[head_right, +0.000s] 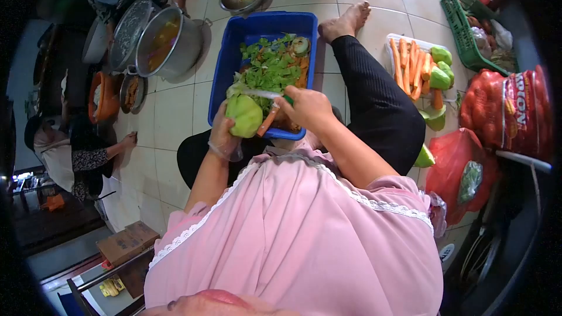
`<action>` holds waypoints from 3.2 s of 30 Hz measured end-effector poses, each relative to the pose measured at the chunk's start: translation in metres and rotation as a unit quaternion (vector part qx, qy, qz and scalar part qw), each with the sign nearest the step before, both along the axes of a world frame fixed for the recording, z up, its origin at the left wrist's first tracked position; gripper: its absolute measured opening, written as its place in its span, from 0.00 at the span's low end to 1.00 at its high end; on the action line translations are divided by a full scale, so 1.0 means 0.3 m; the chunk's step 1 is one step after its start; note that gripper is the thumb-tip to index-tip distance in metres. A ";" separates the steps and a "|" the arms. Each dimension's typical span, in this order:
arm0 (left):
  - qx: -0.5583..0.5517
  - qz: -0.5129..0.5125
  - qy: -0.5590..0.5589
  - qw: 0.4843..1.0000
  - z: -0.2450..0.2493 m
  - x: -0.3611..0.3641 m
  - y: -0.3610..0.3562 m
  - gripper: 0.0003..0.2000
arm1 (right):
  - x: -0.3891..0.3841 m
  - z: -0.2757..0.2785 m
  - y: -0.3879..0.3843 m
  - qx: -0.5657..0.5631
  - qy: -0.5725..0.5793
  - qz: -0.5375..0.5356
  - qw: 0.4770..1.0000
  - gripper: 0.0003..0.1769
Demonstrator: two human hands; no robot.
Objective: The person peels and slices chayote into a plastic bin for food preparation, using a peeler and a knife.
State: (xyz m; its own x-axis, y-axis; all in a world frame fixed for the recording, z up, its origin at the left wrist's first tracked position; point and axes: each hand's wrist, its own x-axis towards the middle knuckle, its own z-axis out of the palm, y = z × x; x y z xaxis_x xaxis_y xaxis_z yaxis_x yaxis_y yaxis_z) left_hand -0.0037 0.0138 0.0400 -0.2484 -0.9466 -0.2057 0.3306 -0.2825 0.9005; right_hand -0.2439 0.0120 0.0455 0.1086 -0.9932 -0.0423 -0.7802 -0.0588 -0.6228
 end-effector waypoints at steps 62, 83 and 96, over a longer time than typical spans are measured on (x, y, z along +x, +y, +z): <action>0.204 0.040 0.347 0.915 -0.014 -0.055 -0.020 0.26 | 0.006 -0.085 -0.019 0.196 -0.281 -0.004 0.940 0.30; 0.194 -0.010 0.424 0.884 -0.032 -0.055 -0.045 0.20 | 0.024 0.016 0.034 0.124 -0.224 -0.008 0.967 0.27; 0.165 0.015 0.343 0.924 -0.010 -0.061 -0.009 0.22 | 0.042 0.116 0.098 -0.005 -0.219 0.022 0.975 0.24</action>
State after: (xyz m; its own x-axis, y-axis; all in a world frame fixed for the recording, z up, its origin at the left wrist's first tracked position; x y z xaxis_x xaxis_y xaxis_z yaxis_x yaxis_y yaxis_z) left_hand -0.0221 0.0110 0.0370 -0.4020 -0.8690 -0.2885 0.8045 -0.4857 0.3418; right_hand -0.2313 0.0414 0.0804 0.1561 -0.9874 0.0271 -0.4351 -0.0934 -0.8955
